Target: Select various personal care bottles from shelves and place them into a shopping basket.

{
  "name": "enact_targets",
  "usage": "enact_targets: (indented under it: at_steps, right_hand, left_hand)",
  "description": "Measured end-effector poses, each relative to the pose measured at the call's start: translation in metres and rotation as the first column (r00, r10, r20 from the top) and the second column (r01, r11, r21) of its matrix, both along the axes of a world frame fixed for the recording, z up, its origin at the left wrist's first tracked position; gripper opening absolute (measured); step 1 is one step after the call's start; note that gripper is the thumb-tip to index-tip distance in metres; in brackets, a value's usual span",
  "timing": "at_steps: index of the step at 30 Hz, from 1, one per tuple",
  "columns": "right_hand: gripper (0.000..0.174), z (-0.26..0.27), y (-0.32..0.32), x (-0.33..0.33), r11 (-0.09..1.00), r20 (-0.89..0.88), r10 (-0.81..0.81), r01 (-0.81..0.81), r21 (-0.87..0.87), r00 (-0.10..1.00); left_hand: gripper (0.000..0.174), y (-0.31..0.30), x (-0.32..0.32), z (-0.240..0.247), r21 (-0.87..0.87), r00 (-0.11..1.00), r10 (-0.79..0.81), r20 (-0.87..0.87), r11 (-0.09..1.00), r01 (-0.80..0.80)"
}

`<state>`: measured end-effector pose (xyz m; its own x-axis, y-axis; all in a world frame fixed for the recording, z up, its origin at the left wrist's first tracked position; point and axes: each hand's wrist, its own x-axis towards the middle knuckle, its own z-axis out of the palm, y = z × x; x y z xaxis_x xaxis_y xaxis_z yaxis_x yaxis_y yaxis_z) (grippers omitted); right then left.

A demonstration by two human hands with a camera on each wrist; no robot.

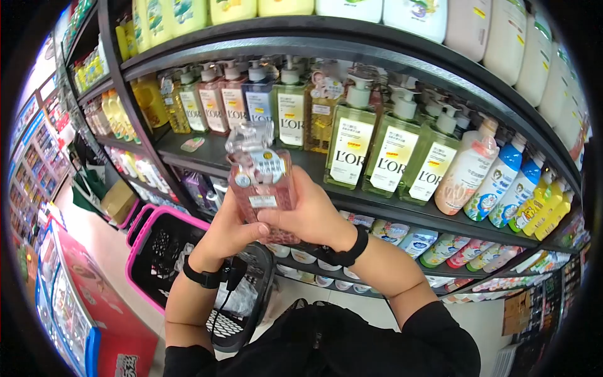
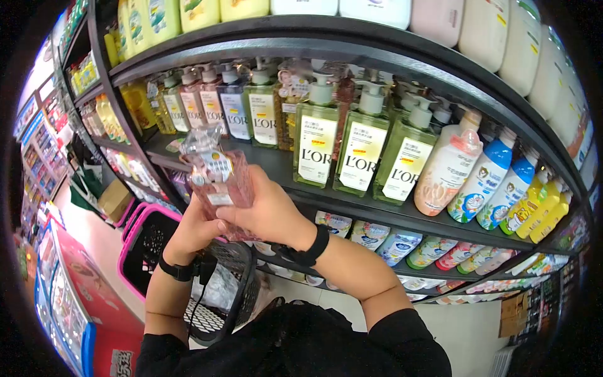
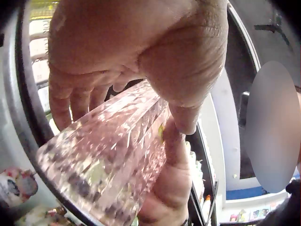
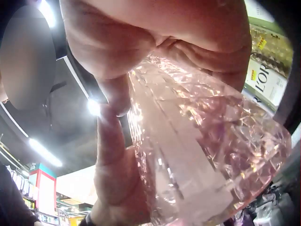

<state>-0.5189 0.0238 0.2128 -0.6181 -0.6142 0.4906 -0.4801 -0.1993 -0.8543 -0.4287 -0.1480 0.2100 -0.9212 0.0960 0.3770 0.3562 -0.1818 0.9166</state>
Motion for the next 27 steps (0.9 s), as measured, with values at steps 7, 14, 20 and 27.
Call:
enact_targets:
  at_steps: [7, 14, 20, 27]
  right_hand:
    - [0.068, 0.041, -0.011, -0.033, 0.999, -0.005, -0.040, 0.041, 0.009, 0.999]
    - [0.070, 0.035, -0.025, -0.053, 0.977, -0.127, -0.199, 0.186, -0.108, 0.972]
    - [0.079, 0.009, -0.001, -0.021, 0.921, -0.286, -0.370, 0.389, 0.013, 0.884]
    - [0.069, -0.016, 0.030, 0.008, 0.732, -0.721, -0.345, 0.653, 0.194, 0.601]
  left_hand:
    - [0.073, -0.027, -0.057, 0.004, -0.160, 0.996, -0.090, -0.004, 0.983, 0.088]
    - [0.059, -0.040, -0.100, 0.011, -0.211, 0.999, -0.030, -0.046, 0.977, 0.020]
    - [0.054, -0.036, -0.125, 0.011, -0.206, 0.993, -0.114, -0.040, 0.973, 0.104]
    - [0.050, -0.037, -0.147, 0.013, -0.415, 0.993, -0.116, 0.026, 0.903, 0.116]
